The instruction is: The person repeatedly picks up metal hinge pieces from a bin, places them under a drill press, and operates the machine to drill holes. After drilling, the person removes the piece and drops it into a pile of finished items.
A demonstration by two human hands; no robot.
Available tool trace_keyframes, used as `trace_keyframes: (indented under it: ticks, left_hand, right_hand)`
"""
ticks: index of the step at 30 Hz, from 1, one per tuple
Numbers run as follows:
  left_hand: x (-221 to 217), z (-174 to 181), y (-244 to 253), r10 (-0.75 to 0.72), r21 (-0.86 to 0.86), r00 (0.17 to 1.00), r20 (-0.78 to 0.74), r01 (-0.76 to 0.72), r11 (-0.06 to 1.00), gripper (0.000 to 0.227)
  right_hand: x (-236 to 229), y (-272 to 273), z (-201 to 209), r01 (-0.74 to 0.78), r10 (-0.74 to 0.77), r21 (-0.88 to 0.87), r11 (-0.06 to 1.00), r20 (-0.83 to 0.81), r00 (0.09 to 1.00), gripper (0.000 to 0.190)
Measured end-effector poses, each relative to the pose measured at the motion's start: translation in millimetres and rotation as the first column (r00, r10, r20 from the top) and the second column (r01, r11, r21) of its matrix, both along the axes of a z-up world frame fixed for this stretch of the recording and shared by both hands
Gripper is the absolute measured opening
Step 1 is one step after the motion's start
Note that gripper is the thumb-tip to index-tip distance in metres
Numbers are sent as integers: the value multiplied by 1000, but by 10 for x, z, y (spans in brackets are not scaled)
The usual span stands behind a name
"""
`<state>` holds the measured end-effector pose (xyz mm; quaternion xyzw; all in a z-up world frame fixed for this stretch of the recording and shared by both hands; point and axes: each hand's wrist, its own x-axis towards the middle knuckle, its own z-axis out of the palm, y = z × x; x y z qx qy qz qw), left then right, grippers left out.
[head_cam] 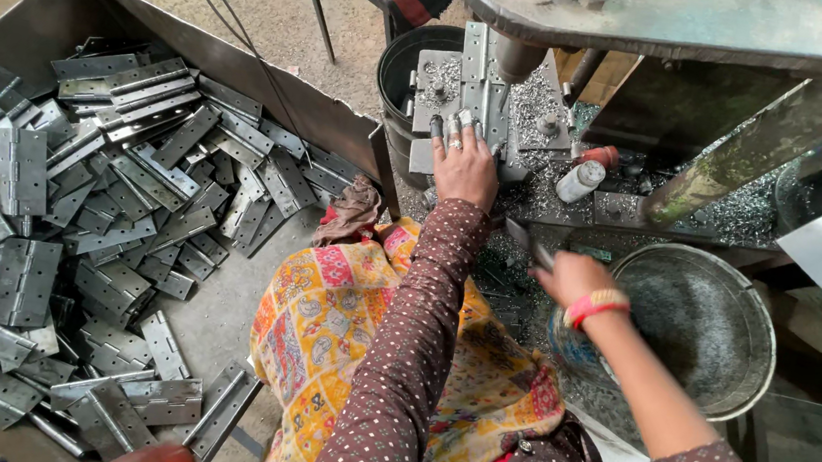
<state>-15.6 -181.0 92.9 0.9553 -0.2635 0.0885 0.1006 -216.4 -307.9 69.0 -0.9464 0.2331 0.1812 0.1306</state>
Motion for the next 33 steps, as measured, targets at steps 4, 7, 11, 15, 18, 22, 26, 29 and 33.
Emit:
trace_keyframes:
  ticks: [4, 7, 11, 15, 18, 22, 26, 29, 33]
  left_hand:
    - [64, 37, -30, 3, -29, 996, 84, -1, 1000, 33]
    - [-45, 0, 58, -26, -40, 1000, 7, 27, 999, 33]
    - [-97, 87, 91, -29, 25, 999, 29, 29, 999, 28]
    - [-17, 137, 54, -52, 137, 997, -60, 60, 989, 30]
    - [134, 142, -82, -33, 97, 992, -122, 45, 994, 33]
    - [228, 118, -171, -20, 1, 998, -63, 20, 1000, 34]
    - [153, 57, -90, -43, -31, 996, -79, 41, 999, 34]
    - [25, 47, -2, -66, -17, 996, -55, 66, 998, 35]
    - [214, 211, -16, -71, -61, 994, -78, 66, 996, 38]
  right_hand:
    - [-226, 84, -425, 106, -107, 10, 994, 90, 990, 52]
    - [-357, 113, -658, 46, -43, -29, 999, 92, 995, 59]
    - [-151, 2, -406, 66, -68, 43, 997, 27, 997, 55]
    - [185, -107, 124, -9, 14, 55, 998, -105, 994, 58]
    - [222, -113, 267, -57, 58, 9, 998, -110, 992, 59]
    - [-3, 12, -66, 36, -36, -4, 999, -1, 999, 55]
    - [-271, 67, -614, 57, -53, -41, 998, 107, 993, 55]
    - [-307, 28, -724, 38, -38, 8, 999, 30, 999, 58]
    - [73, -203, -308, -37, 37, 64, 997, -10, 999, 59]
